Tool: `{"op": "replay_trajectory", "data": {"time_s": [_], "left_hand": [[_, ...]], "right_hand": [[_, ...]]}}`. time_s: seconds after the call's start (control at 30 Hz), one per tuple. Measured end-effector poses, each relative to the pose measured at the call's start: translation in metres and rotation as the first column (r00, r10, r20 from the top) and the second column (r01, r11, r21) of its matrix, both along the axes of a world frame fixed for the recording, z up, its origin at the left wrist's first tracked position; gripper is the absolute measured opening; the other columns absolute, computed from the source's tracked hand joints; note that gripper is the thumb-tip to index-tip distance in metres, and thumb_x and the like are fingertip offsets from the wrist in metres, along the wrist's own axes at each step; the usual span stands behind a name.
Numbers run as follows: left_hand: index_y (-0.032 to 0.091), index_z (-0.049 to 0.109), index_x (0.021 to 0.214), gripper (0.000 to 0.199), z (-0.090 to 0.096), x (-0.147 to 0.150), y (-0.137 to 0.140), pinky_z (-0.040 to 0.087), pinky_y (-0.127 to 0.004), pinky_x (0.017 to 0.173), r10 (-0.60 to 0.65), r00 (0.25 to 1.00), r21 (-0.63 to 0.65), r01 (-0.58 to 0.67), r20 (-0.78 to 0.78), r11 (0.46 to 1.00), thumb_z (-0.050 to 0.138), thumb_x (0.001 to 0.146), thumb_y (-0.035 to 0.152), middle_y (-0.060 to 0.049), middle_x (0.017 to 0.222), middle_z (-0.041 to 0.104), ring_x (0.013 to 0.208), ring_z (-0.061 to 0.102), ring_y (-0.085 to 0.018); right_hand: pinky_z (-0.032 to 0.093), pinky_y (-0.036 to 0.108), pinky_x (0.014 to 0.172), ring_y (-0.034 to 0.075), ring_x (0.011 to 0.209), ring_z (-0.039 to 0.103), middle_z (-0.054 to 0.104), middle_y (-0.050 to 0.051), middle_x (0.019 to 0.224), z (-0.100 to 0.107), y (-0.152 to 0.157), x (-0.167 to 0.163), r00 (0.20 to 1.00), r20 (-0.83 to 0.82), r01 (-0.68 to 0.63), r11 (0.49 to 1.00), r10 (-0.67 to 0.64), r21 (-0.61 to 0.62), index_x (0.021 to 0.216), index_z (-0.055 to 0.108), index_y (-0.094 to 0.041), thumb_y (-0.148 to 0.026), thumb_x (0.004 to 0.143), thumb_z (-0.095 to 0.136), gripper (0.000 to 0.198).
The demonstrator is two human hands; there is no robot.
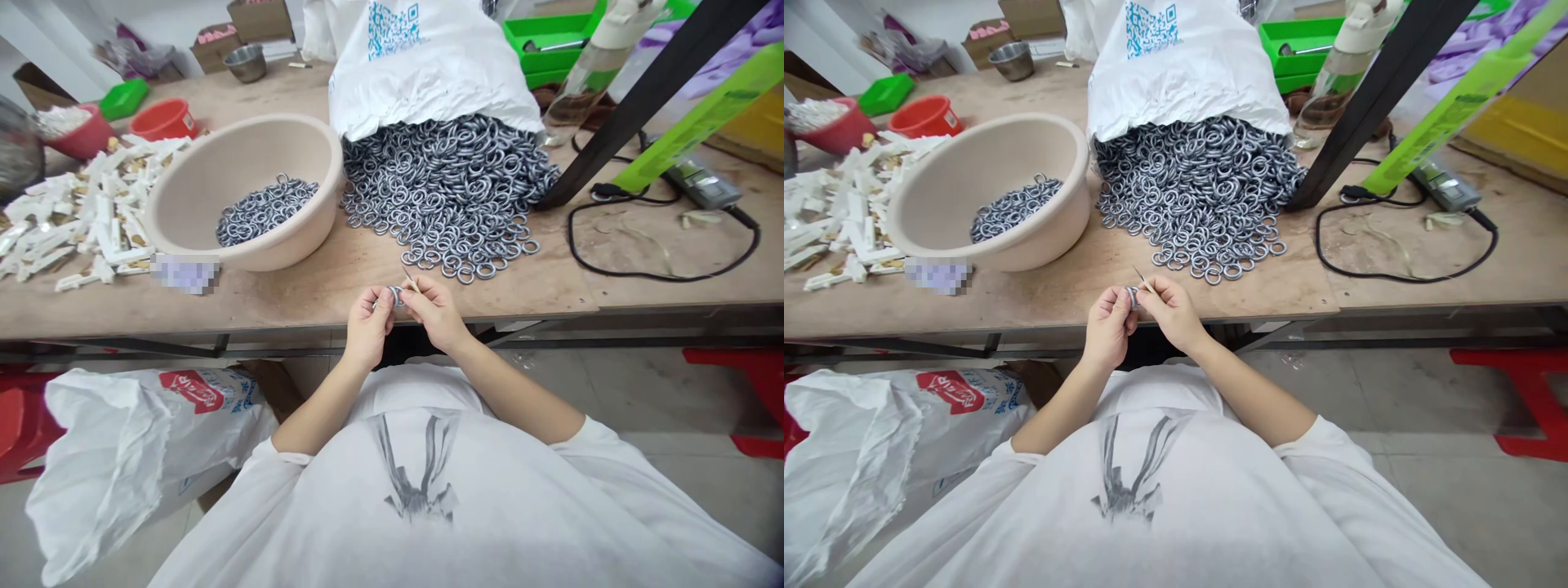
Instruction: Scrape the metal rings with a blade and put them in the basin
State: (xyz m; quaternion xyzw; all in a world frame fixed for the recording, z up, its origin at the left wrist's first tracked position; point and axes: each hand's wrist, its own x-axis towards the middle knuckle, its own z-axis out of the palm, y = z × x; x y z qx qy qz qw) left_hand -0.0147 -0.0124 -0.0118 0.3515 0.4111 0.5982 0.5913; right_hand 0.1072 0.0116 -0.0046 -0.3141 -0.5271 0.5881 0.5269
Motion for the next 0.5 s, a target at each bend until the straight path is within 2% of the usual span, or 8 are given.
{"op": "replay_trajectory", "data": {"time_s": [0.1,0.2,0.3,0.4,0.5], "left_hand": [[0.014,0.052,0.081,0.055,-0.0011,-0.0007,-0.0002,0.023,-0.019,0.04,0.021,0.999,0.015,-0.02,-0.041,1.0,0.079,0.071,0.061,0.004,0.06,0.047,0.044,0.033,-0.004],[0.013,0.055,0.082,0.053,-0.0022,-0.0019,-0.0011,0.025,-0.02,0.041,-0.01,0.993,0.055,0.017,-0.115,0.998,0.075,0.076,0.063,0.003,0.06,0.047,0.045,0.035,-0.004],[0.013,0.056,0.081,0.052,-0.0033,-0.0035,-0.0023,0.028,-0.021,0.044,-0.027,0.983,0.089,0.044,-0.179,0.995,0.069,0.082,0.064,0.001,0.061,0.049,0.047,0.037,-0.005],[0.014,0.057,0.081,0.051,-0.0026,-0.0048,-0.0031,0.029,-0.021,0.044,-0.027,0.983,0.113,0.049,-0.184,0.992,0.068,0.083,0.063,0.001,0.06,0.048,0.047,0.037,-0.006],[0.014,0.058,0.082,0.049,0.0007,-0.0054,-0.0041,0.029,-0.021,0.045,-0.043,0.982,0.161,0.073,-0.183,0.984,0.068,0.084,0.061,0.0,0.063,0.049,0.048,0.038,-0.006]], "right_hand": [[0.027,0.022,0.05,0.01,0.053,0.032,0.043,-0.004,0.062,0.0003,0.0003,0.0034,0.999,0.026,0.032,0.999,-0.033,0.036,0.076,0.055,-0.017,-0.042,0.085,0.069,0.029],[0.028,0.022,0.053,0.01,0.054,0.032,0.043,-0.004,0.063,0.0015,-0.0005,0.0059,1.0,0.019,0.018,0.997,-0.019,0.069,0.074,0.054,-0.017,-0.039,0.088,0.07,0.031],[0.028,0.022,0.053,0.01,0.055,0.032,0.042,-0.004,0.062,0.0035,-0.0017,0.0067,1.0,0.029,0.003,0.996,-0.005,0.087,0.07,0.051,-0.017,-0.045,0.089,0.073,0.041],[0.027,0.021,0.049,0.009,0.051,0.03,0.039,-0.005,0.058,0.0059,-0.0021,0.0063,0.999,-0.005,-0.045,0.998,0.045,0.038,0.067,0.048,-0.018,-0.054,0.085,0.079,0.051],[0.024,0.02,0.042,0.008,0.045,0.029,0.04,-0.004,0.057,0.008,-0.0016,0.0053,0.993,-0.07,-0.095,0.994,0.092,-0.045,0.067,0.051,-0.018,-0.059,0.08,0.081,0.052]]}}
